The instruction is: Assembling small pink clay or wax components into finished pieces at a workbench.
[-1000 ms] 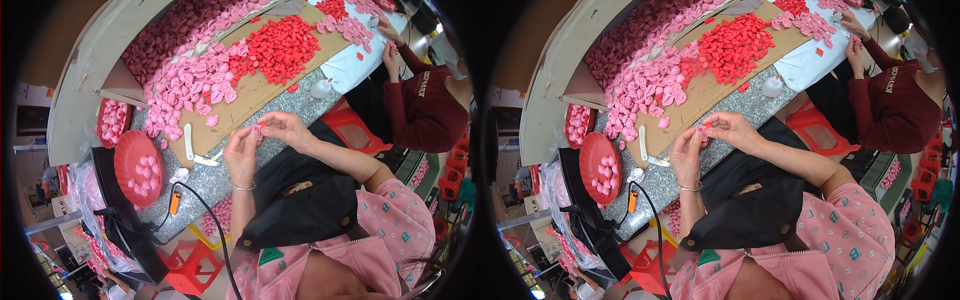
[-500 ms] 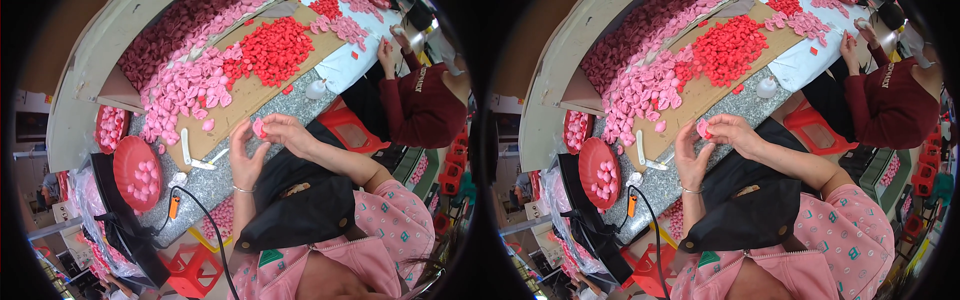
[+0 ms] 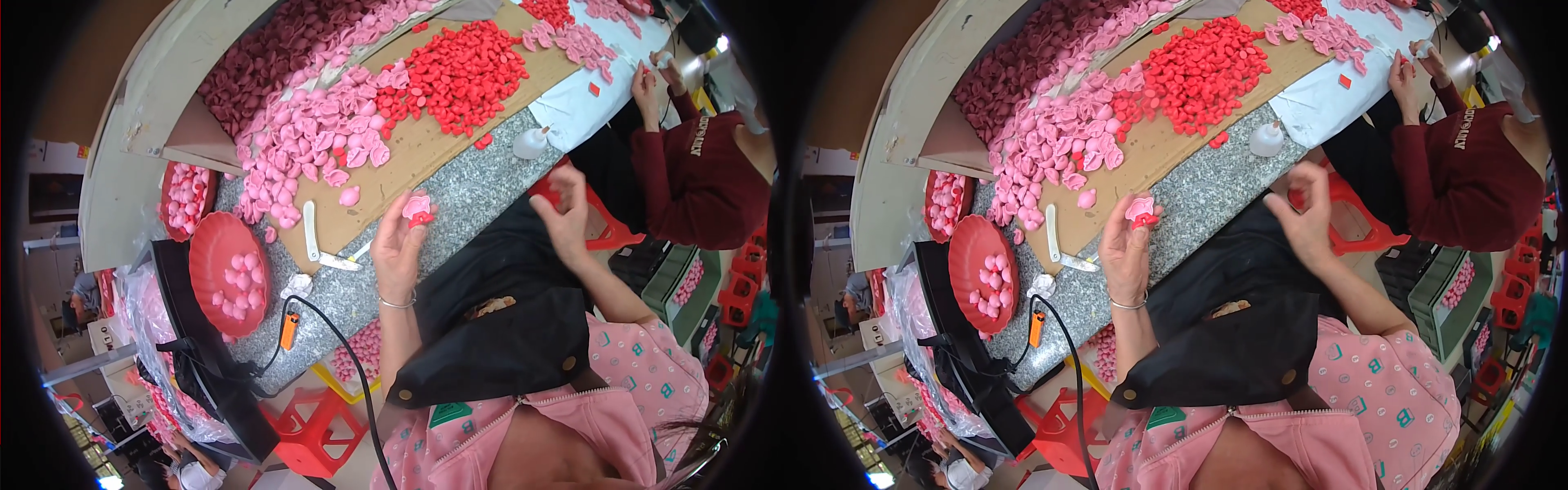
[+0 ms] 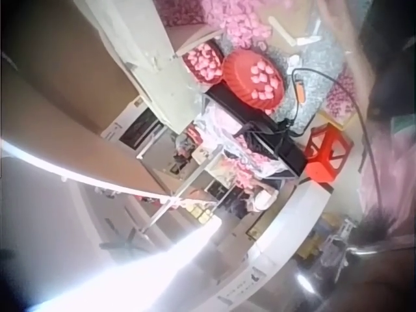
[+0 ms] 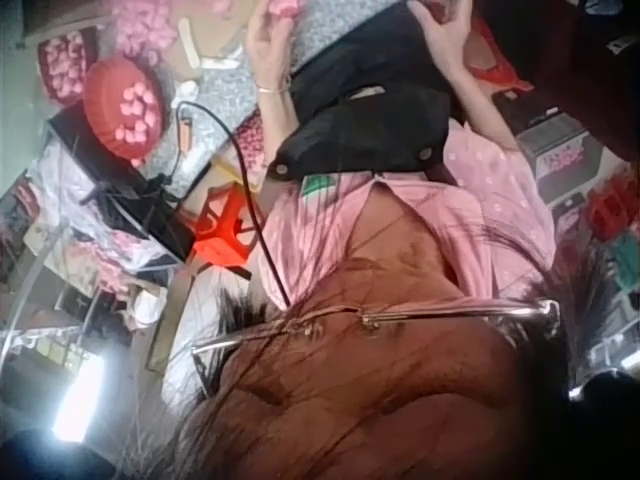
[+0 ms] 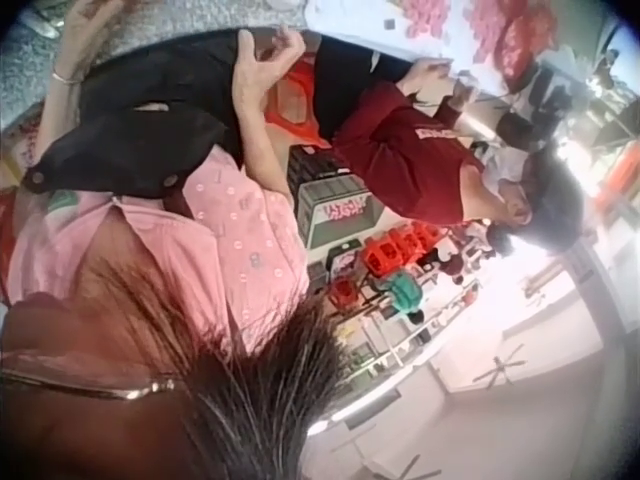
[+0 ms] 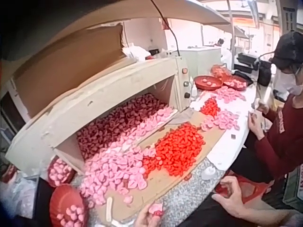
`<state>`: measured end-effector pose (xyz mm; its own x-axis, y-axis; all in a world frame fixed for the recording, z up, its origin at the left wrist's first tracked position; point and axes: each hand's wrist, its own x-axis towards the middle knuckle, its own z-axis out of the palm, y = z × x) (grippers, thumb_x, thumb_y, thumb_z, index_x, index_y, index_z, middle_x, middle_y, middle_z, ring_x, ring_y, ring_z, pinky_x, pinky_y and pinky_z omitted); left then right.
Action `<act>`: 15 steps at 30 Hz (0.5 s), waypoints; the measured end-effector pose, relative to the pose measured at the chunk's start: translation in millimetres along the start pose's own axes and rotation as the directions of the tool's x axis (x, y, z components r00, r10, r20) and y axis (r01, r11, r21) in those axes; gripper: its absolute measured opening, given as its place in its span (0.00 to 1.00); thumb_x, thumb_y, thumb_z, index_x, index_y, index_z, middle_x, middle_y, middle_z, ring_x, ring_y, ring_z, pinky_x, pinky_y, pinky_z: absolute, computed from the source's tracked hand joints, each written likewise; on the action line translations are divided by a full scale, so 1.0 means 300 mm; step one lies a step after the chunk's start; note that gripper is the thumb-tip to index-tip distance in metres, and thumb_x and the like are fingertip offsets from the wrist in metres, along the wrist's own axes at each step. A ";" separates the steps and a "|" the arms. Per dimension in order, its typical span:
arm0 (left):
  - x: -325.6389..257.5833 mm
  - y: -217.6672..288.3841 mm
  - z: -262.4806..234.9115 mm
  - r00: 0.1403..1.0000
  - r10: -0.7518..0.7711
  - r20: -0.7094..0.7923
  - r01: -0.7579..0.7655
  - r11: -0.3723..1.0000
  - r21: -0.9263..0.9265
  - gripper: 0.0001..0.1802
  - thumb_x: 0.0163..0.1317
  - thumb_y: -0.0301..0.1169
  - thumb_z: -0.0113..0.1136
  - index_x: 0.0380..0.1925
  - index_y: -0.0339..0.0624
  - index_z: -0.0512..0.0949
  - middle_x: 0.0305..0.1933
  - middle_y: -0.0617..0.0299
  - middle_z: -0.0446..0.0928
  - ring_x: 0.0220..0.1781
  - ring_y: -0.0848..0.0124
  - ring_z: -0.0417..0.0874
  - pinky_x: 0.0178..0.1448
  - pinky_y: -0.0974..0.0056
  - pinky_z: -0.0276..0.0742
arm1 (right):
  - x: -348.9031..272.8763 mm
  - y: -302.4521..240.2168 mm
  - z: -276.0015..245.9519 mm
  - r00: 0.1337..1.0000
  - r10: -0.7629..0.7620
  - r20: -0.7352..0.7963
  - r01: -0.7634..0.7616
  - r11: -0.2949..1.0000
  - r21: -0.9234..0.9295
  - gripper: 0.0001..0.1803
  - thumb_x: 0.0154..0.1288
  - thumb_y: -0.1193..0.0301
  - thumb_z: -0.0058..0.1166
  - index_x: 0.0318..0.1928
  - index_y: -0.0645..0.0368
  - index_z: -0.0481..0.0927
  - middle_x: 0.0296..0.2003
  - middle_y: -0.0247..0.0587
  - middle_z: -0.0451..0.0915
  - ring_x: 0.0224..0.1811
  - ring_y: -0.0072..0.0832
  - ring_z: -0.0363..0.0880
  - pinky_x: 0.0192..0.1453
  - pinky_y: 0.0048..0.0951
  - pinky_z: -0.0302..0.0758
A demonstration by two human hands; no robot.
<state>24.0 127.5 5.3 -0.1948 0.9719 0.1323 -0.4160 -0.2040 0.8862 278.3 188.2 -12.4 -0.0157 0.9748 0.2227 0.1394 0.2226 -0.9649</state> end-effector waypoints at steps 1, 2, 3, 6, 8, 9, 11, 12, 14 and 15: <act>0.002 0.005 0.004 1.000 0.001 -0.001 -0.001 1.000 0.003 0.26 0.63 0.21 0.55 0.61 0.32 0.63 0.58 0.47 0.70 0.56 0.61 0.76 0.63 0.58 0.70 | 0.045 -0.009 -0.026 0.999 -0.026 -0.048 0.021 0.995 -0.094 0.31 0.50 0.80 0.63 0.55 0.62 0.64 0.52 0.39 0.67 0.56 0.28 0.67 0.64 0.30 0.61; 0.002 0.012 0.007 1.000 -0.006 -0.013 0.005 1.000 -0.017 0.26 0.63 0.23 0.55 0.62 0.33 0.63 0.58 0.46 0.70 0.55 0.61 0.76 0.62 0.58 0.71 | 0.093 -0.015 -0.039 0.997 -0.073 -0.021 0.068 0.981 -0.182 0.38 0.50 0.80 0.63 0.62 0.64 0.59 0.55 0.42 0.67 0.59 0.32 0.66 0.68 0.32 0.59; 0.005 0.017 0.015 1.000 -0.014 -0.019 0.013 0.999 -0.040 0.27 0.63 0.25 0.56 0.62 0.33 0.63 0.58 0.46 0.70 0.54 0.61 0.77 0.61 0.59 0.71 | 0.131 -0.027 -0.036 0.997 -0.075 -0.024 0.069 0.981 -0.182 0.38 0.50 0.80 0.63 0.62 0.64 0.59 0.55 0.42 0.67 0.59 0.32 0.66 0.68 0.32 0.59; -0.009 0.018 0.011 0.999 -0.022 -0.032 0.018 0.995 -0.098 0.25 0.63 0.26 0.57 0.60 0.36 0.64 0.57 0.46 0.70 0.53 0.62 0.77 0.60 0.60 0.72 | 0.203 -0.006 -0.006 0.984 -0.118 0.133 0.141 0.973 -0.184 0.41 0.52 0.80 0.61 0.65 0.66 0.56 0.55 0.46 0.69 0.57 0.31 0.69 0.66 0.33 0.61; -0.018 0.026 -0.006 0.999 -0.015 -0.037 0.010 0.990 -0.139 0.24 0.63 0.25 0.56 0.58 0.34 0.64 0.57 0.45 0.70 0.53 0.62 0.77 0.60 0.59 0.73 | 0.210 0.019 -0.008 0.976 -0.095 0.195 0.149 0.947 -0.285 0.39 0.54 0.79 0.60 0.65 0.66 0.57 0.52 0.45 0.71 0.54 0.30 0.72 0.64 0.31 0.64; -0.029 0.027 -0.016 0.999 -0.008 -0.052 -0.001 0.984 -0.179 0.23 0.63 0.24 0.55 0.57 0.33 0.64 0.57 0.44 0.70 0.52 0.63 0.78 0.59 0.59 0.73 | 0.210 0.029 -0.003 0.963 -0.064 0.262 0.164 0.910 -0.380 0.37 0.55 0.79 0.59 0.64 0.66 0.57 0.50 0.44 0.74 0.51 0.30 0.74 0.61 0.30 0.67; -0.049 0.028 -0.035 0.997 -0.021 -0.076 0.006 0.981 -0.196 0.22 0.63 0.25 0.55 0.56 0.34 0.65 0.57 0.45 0.70 0.52 0.62 0.78 0.59 0.59 0.74 | 0.195 0.036 0.011 0.962 -0.074 0.263 0.165 0.924 -0.344 0.34 0.59 0.77 0.57 0.64 0.66 0.58 0.47 0.43 0.75 0.49 0.28 0.75 0.57 0.29 0.69; -0.058 0.033 -0.049 0.996 -0.036 -0.087 0.017 0.976 -0.215 0.21 0.64 0.26 0.55 0.55 0.35 0.66 0.57 0.45 0.70 0.53 0.61 0.78 0.59 0.58 0.74 | 0.181 0.033 0.026 0.964 -0.084 0.251 0.162 0.937 -0.311 0.31 0.63 0.75 0.54 0.64 0.65 0.58 0.44 0.42 0.76 0.47 0.27 0.76 0.54 0.28 0.71; -0.066 0.028 -0.074 0.993 -0.054 -0.108 0.026 0.968 -0.248 0.21 0.64 0.28 0.56 0.56 0.37 0.66 0.57 0.45 0.70 0.53 0.61 0.78 0.58 0.60 0.75 | 0.154 -0.030 0.081 0.958 -0.009 0.286 0.026 0.998 -0.055 0.28 0.66 0.72 0.51 0.63 0.65 0.59 0.42 0.41 0.76 0.46 0.26 0.76 0.52 0.27 0.72; -0.066 0.025 -0.079 0.991 -0.074 -0.114 0.039 0.957 -0.289 0.22 0.64 0.30 0.57 0.57 0.38 0.66 0.58 0.46 0.71 0.53 0.61 0.78 0.58 0.62 0.76 | 0.146 -0.074 0.101 0.945 0.055 0.323 -0.122 0.974 0.189 0.26 0.68 0.69 0.49 0.63 0.64 0.59 0.40 0.40 0.76 0.45 0.25 0.76 0.49 0.26 0.73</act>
<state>3.6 104.0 -1.2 -0.2633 0.9646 0.0145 -0.6619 -0.1916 0.7247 244.5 226.4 14.5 -0.3269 0.9384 0.1118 -0.0497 0.1011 -0.9936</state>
